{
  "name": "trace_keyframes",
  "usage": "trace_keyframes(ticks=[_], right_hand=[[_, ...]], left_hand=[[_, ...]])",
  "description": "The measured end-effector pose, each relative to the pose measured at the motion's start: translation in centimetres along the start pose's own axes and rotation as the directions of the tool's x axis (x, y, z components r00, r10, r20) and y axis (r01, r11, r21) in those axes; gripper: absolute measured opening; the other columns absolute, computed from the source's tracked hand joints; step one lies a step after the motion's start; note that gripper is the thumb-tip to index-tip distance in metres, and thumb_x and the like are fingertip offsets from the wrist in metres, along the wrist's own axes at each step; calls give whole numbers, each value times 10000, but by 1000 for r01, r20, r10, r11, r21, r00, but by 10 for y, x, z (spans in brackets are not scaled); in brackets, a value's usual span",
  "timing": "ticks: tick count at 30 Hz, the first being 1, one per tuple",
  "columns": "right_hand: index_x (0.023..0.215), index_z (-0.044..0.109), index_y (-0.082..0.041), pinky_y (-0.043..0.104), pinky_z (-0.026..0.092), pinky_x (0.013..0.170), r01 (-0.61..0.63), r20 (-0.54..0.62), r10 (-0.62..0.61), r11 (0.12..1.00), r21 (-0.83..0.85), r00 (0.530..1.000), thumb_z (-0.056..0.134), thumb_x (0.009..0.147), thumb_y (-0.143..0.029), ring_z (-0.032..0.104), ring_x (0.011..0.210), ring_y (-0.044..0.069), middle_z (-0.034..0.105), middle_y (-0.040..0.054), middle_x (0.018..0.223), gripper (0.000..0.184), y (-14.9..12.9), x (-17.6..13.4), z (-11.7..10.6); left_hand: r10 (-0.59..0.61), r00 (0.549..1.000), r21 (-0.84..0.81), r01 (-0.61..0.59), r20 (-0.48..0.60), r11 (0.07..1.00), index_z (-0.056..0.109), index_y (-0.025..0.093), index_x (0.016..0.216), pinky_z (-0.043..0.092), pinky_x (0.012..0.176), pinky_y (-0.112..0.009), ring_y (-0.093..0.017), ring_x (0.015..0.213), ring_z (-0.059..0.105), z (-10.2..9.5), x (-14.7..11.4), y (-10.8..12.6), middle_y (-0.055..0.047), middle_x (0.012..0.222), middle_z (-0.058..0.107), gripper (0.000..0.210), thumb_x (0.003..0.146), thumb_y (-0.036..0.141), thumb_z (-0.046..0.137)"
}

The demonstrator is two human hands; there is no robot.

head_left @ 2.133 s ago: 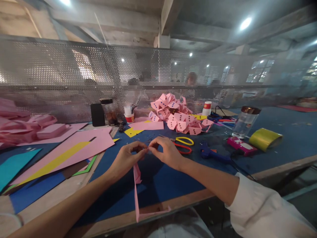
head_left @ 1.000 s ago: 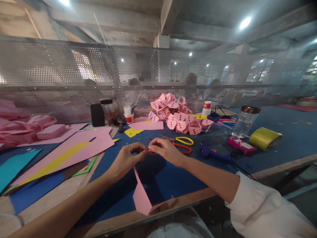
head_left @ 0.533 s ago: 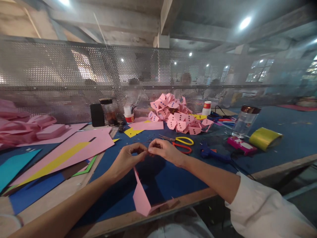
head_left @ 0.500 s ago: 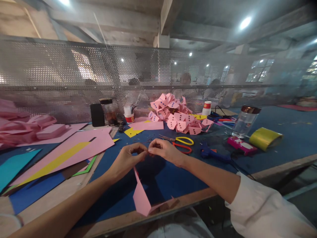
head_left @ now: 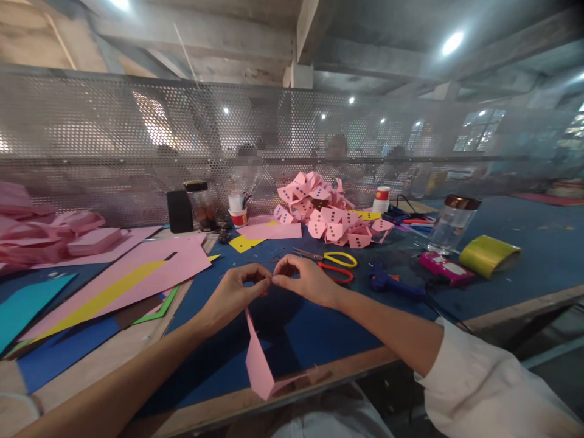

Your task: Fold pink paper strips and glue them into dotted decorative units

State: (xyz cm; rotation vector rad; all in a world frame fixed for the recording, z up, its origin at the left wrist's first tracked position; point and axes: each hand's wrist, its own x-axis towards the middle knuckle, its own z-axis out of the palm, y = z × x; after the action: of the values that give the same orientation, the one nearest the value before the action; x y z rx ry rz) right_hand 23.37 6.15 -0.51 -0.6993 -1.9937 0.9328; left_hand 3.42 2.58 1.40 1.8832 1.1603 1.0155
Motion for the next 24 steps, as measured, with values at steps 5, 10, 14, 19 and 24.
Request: trace_keyframes(ticks=[5, 10, 14, 19, 24], right_hand=[[940, 650, -187, 280, 496, 799, 50, -37, -55, 992, -117, 998, 666, 891, -308, 631, 813, 142, 684, 4, 880, 132, -3, -2, 1], [938, 663, -191, 275, 494, 787, 76, -43, -85, 981, -176, 995, 657, 904, -285, 637, 810, 142, 694, 7, 878, 100, -7, -2, 1], [942, 662, -191, 282, 497, 792, 75, -38, -83, 979, -191, 996, 654, 908, -284, 643, 820, 149, 700, 13, 890, 100, -8, -3, 0], [926, 660, -192, 278, 498, 781, 87, -35, -96, 974, -210, 995, 657, 911, -285, 644, 811, 150, 700, 12, 881, 94, -6, -2, -1], [928, 663, -187, 270, 493, 757, 141, -29, -154, 955, -260, 988, 657, 914, -267, 643, 795, 148, 696, 16, 873, 81, -3, -2, 0]], left_hand=[[-12, 1000, -29, 11, -4, 1000, 696, 174, 820, 494, 677, -274, -176, 704, 626, -1, 0, -2, -10, 722, 666, 169, 835, 334, 644], [-19, 1000, -54, 19, 0, 998, 701, 175, 822, 510, 695, -288, -184, 716, 642, -1, 1, -6, -26, 739, 697, 202, 842, 372, 656], [-21, 1000, -51, 21, 5, 998, 703, 174, 822, 523, 707, -296, -191, 721, 654, -1, 2, -7, -32, 744, 707, 219, 829, 391, 673], [-9, 1000, -58, 10, 23, 998, 707, 175, 850, 535, 714, -298, -194, 742, 660, -1, 2, -8, -31, 773, 705, 217, 848, 386, 656], [1, 1000, -24, 0, 18, 1000, 706, 178, 835, 522, 724, -294, -189, 751, 657, -1, 1, -5, -25, 767, 710, 200, 862, 367, 646]])
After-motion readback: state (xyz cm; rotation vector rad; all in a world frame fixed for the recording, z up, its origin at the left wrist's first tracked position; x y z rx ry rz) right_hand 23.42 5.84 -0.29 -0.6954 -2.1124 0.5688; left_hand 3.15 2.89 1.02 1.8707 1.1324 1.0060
